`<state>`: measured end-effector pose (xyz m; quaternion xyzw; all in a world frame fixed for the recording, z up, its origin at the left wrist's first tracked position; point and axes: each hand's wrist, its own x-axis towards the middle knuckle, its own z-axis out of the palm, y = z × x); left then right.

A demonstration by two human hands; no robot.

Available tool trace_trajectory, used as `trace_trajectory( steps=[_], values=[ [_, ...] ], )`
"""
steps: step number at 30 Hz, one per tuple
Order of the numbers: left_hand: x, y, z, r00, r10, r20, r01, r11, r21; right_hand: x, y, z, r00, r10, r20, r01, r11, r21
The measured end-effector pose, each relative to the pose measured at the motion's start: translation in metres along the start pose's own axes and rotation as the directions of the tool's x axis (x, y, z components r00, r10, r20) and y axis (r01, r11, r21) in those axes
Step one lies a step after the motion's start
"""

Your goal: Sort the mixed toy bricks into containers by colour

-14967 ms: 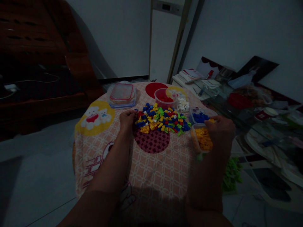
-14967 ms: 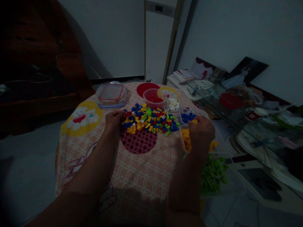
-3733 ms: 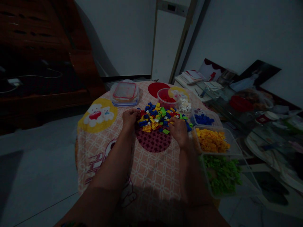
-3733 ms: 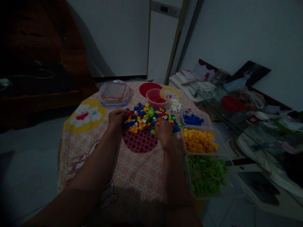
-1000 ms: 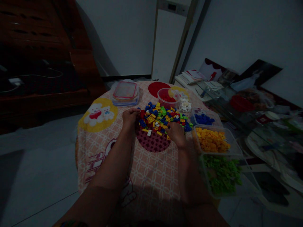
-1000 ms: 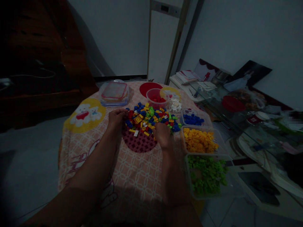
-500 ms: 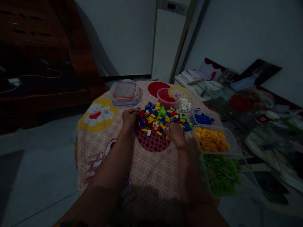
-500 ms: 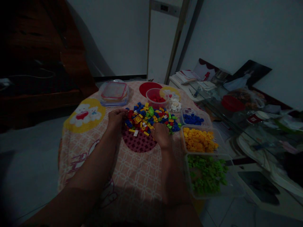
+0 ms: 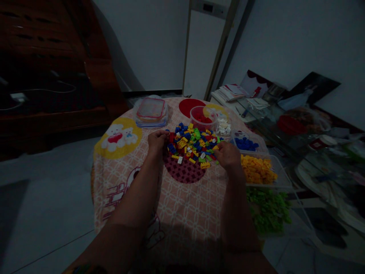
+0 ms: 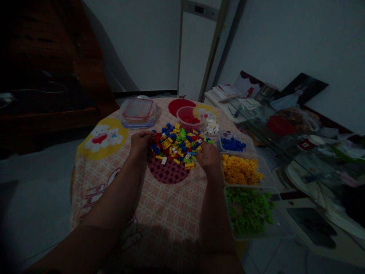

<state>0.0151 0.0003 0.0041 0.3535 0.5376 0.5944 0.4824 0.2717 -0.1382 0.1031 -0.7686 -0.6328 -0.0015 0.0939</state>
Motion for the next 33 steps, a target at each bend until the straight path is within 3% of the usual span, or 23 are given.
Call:
trace_trajectory(
  steps=[3,7,9,11,16,20,24,27,33],
  values=[
    [0.001,0.001,0.0,1.0,0.003,0.006,-0.003,1.0,-0.005,-0.009,0.032,-0.012,0.981,0.145,-0.125,-0.149,0.989,-0.025],
    [0.002,0.001,0.001,1.0,0.007,0.022,-0.007,1.0,-0.021,-0.022,0.063,-0.028,0.887,0.329,-0.324,-0.354,0.935,-0.02],
    [0.002,0.001,0.001,1.0,0.008,0.021,-0.008,1.0,-0.02,-0.024,0.066,-0.032,0.85,0.312,-0.423,-0.336,0.942,0.02],
    [0.002,0.002,0.001,1.0,0.007,0.015,-0.007,1.0,-0.013,-0.021,0.062,-0.033,0.853,0.264,-0.451,-0.262,0.963,0.069],
    [0.001,0.002,0.0,1.0,0.003,0.005,-0.003,1.0,-0.004,-0.009,0.032,-0.024,0.959,0.147,-0.243,-0.113,0.982,0.15],
    [0.001,0.0,0.0,1.0,0.02,0.014,-0.02,0.999,-0.026,-0.003,0.0,-0.009,0.99,0.029,-0.14,-0.003,0.983,0.184],
    [0.0,0.0,0.0,0.999,0.025,0.027,-0.023,0.999,-0.037,0.001,-0.034,0.013,0.998,-0.066,0.021,0.061,0.981,0.182],
    [0.0,0.001,-0.001,0.999,0.017,0.027,-0.016,0.999,-0.035,0.0,-0.054,0.032,0.982,-0.173,0.073,0.16,0.974,0.157],
    [-0.001,0.001,0.0,1.0,0.017,0.024,-0.016,0.999,-0.03,-0.002,-0.062,0.059,0.969,-0.215,0.125,0.202,0.973,0.109]
  ],
)
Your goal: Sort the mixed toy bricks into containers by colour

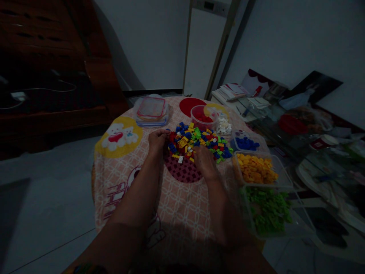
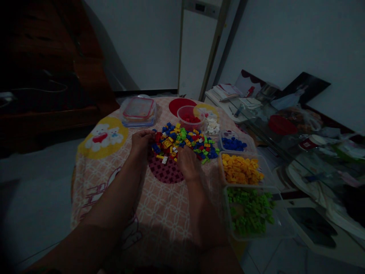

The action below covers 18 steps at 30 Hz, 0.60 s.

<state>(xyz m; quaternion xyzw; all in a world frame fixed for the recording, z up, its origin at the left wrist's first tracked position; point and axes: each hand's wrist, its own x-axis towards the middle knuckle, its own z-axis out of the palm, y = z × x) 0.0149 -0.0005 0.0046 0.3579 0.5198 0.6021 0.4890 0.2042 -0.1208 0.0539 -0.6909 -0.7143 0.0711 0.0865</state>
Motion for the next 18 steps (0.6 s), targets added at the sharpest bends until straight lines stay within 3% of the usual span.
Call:
trace_trajectory(
  steps=[9,13,18],
  values=[
    [0.003,-0.003,0.0,1.0,0.004,-0.009,-0.003,1.0,0.017,0.006,0.025,-0.01,0.983,0.092,-0.159,-0.018,0.909,0.416],
    [0.005,-0.003,-0.001,1.0,0.01,-0.014,-0.009,1.0,0.021,0.005,0.033,-0.019,0.975,0.13,-0.179,-0.047,0.914,0.403],
    [0.003,-0.002,-0.002,1.0,0.022,0.002,-0.022,1.0,-0.005,-0.001,0.054,-0.037,0.959,0.208,-0.191,-0.158,0.955,0.25]
  ],
)
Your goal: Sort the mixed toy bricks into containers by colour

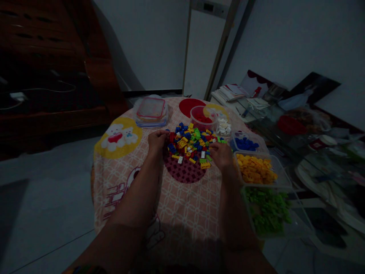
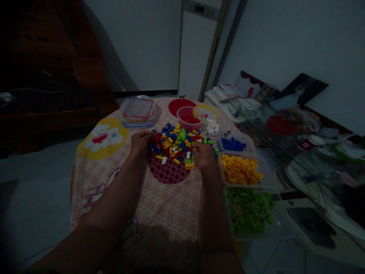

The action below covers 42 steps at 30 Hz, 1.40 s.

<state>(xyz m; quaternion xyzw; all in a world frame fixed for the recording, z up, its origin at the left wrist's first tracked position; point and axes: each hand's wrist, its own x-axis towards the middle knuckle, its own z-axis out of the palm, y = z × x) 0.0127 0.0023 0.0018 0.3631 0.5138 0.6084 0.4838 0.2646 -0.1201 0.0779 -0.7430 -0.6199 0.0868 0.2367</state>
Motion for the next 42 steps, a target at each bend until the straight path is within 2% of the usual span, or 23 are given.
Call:
trace_trajectory(
  steps=[4,8,10,12,15,17,21,25,29,34,38,42],
  values=[
    [0.001,-0.001,0.0,1.0,-0.015,-0.006,0.015,1.0,0.015,-0.008,0.019,-0.029,0.988,0.059,-0.14,-0.084,0.981,-0.175],
    [0.002,-0.001,0.001,1.0,-0.022,-0.008,0.022,0.999,0.034,-0.023,0.035,-0.059,0.905,0.186,-0.382,-0.302,0.914,-0.272],
    [0.001,-0.001,0.001,1.0,-0.025,-0.003,0.026,0.999,0.037,-0.028,0.04,-0.068,0.861,0.164,-0.481,-0.318,0.913,-0.257],
    [0.0,-0.001,0.001,1.0,-0.023,-0.003,0.023,0.999,0.049,-0.028,0.041,-0.074,0.848,0.111,-0.519,-0.261,0.939,-0.225],
    [-0.001,-0.002,0.0,1.0,-0.014,-0.007,0.015,0.999,0.051,-0.025,0.034,-0.075,0.901,0.061,-0.429,-0.15,0.972,-0.179],
    [0.0,-0.002,0.0,1.0,-0.01,-0.013,0.011,0.999,0.043,-0.023,0.025,-0.072,0.937,0.061,-0.344,-0.123,0.979,-0.161],
    [0.0,-0.004,0.0,1.0,-0.012,-0.02,0.013,0.999,0.036,-0.024,0.007,-0.062,0.975,0.076,-0.208,-0.115,0.977,-0.182],
    [0.0,-0.004,-0.001,1.0,-0.004,-0.017,0.005,0.999,0.033,-0.024,-0.004,-0.045,0.999,0.011,-0.039,-0.021,0.962,-0.273],
    [0.0,-0.003,-0.001,1.0,-0.007,-0.003,0.007,1.0,0.015,-0.019,-0.013,-0.026,0.986,0.012,0.166,0.05,0.931,-0.361],
    [-0.001,0.002,0.001,1.0,-0.03,-0.006,0.03,0.998,0.05,-0.016,-0.022,-0.01,0.915,0.075,0.395,0.083,0.926,-0.369],
    [-0.004,0.005,0.002,0.999,-0.036,-0.015,0.036,0.998,0.043,-0.016,-0.027,-0.002,0.896,0.034,0.443,0.141,0.923,-0.358],
    [-0.005,0.004,0.001,0.999,-0.027,-0.016,0.028,0.999,0.039,-0.016,-0.033,-0.005,0.875,0.019,0.484,0.179,0.915,-0.361]
  ],
)
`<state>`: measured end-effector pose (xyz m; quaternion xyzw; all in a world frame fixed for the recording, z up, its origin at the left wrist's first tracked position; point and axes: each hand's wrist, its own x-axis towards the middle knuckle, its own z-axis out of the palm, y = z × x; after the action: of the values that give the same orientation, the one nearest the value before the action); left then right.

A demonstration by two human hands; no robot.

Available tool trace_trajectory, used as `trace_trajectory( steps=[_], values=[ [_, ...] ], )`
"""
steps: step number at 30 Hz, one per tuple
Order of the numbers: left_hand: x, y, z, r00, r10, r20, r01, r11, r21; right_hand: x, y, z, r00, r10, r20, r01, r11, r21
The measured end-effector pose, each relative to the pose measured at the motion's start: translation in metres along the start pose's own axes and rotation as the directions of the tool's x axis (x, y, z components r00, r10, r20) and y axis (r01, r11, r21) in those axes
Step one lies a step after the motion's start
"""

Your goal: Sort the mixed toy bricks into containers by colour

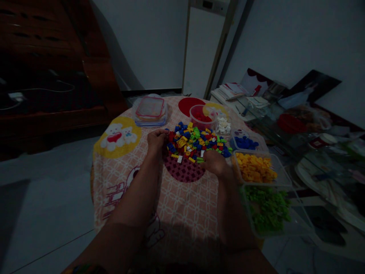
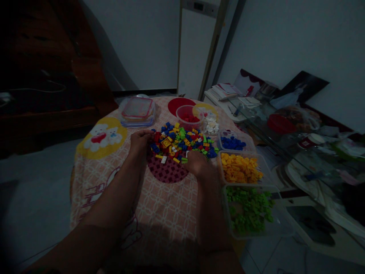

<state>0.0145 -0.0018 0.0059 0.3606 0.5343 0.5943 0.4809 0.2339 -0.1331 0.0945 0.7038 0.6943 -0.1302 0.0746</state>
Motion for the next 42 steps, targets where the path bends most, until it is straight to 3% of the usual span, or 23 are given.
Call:
trace_trajectory(
  steps=[8,13,15,19,21,23,25,29,31,33,35,38,40,42],
  values=[
    [0.004,-0.005,-0.001,1.0,0.002,0.011,-0.001,1.0,-0.015,-0.003,0.007,-0.008,1.0,-0.021,0.008,0.02,0.998,0.066],
    [0.006,-0.007,0.0,1.0,0.009,0.003,-0.009,1.0,0.005,-0.012,0.029,-0.003,0.979,0.023,-0.204,-0.014,0.999,0.048],
    [0.007,-0.007,0.0,1.0,0.005,0.002,-0.005,1.0,-0.003,-0.018,0.043,-0.003,0.938,0.107,-0.328,-0.097,0.994,0.047],
    [0.007,-0.006,0.0,1.0,-0.009,0.004,0.009,1.0,-0.008,-0.031,0.083,-0.007,0.795,0.262,-0.548,-0.251,0.963,0.098],
    [0.007,-0.006,0.0,1.0,-0.001,0.0,0.001,1.0,-0.004,-0.034,0.101,-0.009,0.731,0.296,-0.615,-0.28,0.952,0.126],
    [0.006,-0.005,0.0,1.0,0.004,0.001,-0.004,1.0,-0.005,-0.034,0.109,-0.011,0.697,0.291,-0.656,-0.256,0.955,0.151],
    [0.005,-0.005,0.001,1.0,0.003,0.005,-0.003,1.0,-0.006,-0.032,0.104,-0.013,0.7,0.26,-0.665,-0.192,0.966,0.176],
    [0.001,-0.002,-0.002,1.0,0.016,0.007,-0.016,0.999,0.046,-0.025,0.069,-0.014,0.775,0.139,-0.617,0.003,0.975,0.224],
    [0.0,0.001,-0.006,0.996,0.083,0.027,-0.086,0.977,0.193,-0.023,0.053,-0.013,0.812,0.074,-0.579,0.08,0.969,0.236],
    [-0.001,0.006,-0.009,0.982,0.172,0.08,-0.19,0.897,0.399,-0.02,0.046,-0.011,0.833,0.033,-0.552,0.117,0.965,0.235],
    [-0.002,0.012,-0.01,0.966,0.21,0.152,-0.26,0.784,0.563,-0.017,0.045,-0.008,0.838,0.015,-0.546,0.134,0.963,0.232],
    [-0.007,0.019,-0.004,0.951,0.158,0.267,-0.302,0.661,0.686,-0.012,0.048,-0.001,0.827,0.011,-0.563,0.152,0.958,0.241],
    [-0.012,0.022,0.003,0.937,0.128,0.325,-0.331,0.621,0.71,-0.008,0.05,0.004,0.815,0.002,-0.58,0.173,0.954,0.246],
    [-0.019,0.024,0.01,0.93,0.096,0.355,-0.327,0.656,0.68,-0.006,0.051,0.009,0.804,-0.022,-0.594,0.21,0.946,0.249]
  ],
)
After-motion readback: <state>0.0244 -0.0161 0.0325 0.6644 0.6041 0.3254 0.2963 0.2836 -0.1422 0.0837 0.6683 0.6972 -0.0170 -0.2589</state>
